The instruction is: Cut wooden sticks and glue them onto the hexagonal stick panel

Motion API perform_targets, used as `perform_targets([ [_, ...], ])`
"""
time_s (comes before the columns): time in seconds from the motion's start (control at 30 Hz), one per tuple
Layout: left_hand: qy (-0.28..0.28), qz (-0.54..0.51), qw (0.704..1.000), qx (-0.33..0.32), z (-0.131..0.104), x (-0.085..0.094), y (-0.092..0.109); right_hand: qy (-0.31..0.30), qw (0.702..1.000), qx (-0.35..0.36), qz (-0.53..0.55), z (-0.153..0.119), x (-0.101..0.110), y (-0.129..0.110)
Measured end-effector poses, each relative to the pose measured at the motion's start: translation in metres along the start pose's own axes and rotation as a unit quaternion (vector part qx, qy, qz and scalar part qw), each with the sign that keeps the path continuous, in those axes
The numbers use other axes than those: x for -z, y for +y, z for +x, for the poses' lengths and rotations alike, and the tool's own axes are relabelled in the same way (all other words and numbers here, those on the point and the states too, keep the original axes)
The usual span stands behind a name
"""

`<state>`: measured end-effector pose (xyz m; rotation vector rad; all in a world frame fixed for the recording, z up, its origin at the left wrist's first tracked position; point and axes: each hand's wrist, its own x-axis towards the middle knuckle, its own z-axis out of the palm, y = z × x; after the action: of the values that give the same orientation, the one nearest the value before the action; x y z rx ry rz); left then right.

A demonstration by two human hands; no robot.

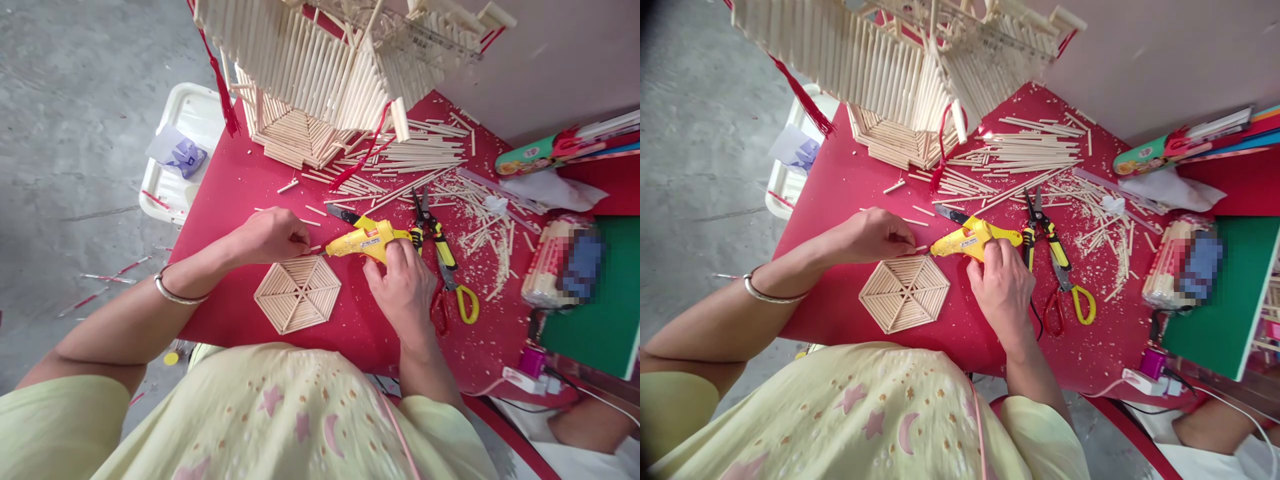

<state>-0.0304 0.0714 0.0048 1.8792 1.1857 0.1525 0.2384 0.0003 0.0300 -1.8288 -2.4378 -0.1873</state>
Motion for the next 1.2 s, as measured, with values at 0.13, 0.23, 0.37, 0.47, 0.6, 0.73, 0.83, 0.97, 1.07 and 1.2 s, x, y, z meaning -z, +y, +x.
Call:
perform_targets([
  [0.13,0.002,0.008,1.0,-0.001,-0.002,-0.001,0.0,0.003,1.0,-0.002,-0.005,-0.002,-0.001,0.003],
  [0.23,0.002,0.02,1.0,-0.002,-0.002,-0.002,0.002,0.002,1.0,-0.001,-0.01,-0.002,-0.001,0.003],
  [0.37,0.0,0.037,0.999,-0.001,-0.002,-0.003,0.004,0.007,1.0,-0.011,-0.007,-0.004,-0.001,0.003],
  [0.47,-0.007,0.042,0.999,-0.008,-0.003,-0.002,0.006,0.014,1.0,-0.023,-0.006,-0.007,-0.002,0.004],
  [0.6,-0.009,0.044,0.999,-0.019,-0.004,0.0,0.005,0.018,0.999,-0.038,-0.014,-0.01,-0.003,0.006],
  [0.73,-0.011,0.046,0.999,-0.024,-0.005,0.001,0.005,0.021,0.999,-0.05,-0.002,-0.011,-0.005,0.007],
  [0.83,-0.011,0.044,0.999,-0.028,-0.005,0.001,0.004,0.019,0.998,-0.062,0.018,-0.011,-0.007,0.005],
  [0.97,-0.016,0.045,0.998,-0.028,-0.005,0.001,0.004,0.016,0.997,-0.073,0.022,-0.011,-0.008,0.002],
  [1.07,-0.018,0.046,0.998,-0.027,-0.005,0.001,0.004,0.014,0.997,-0.072,0.022,-0.011,-0.009,0.0],
  [1.2,-0.022,0.037,0.998,-0.043,-0.005,0.002,0.001,0.01,0.996,-0.08,0.027,-0.011,-0.01,-0.001],
])
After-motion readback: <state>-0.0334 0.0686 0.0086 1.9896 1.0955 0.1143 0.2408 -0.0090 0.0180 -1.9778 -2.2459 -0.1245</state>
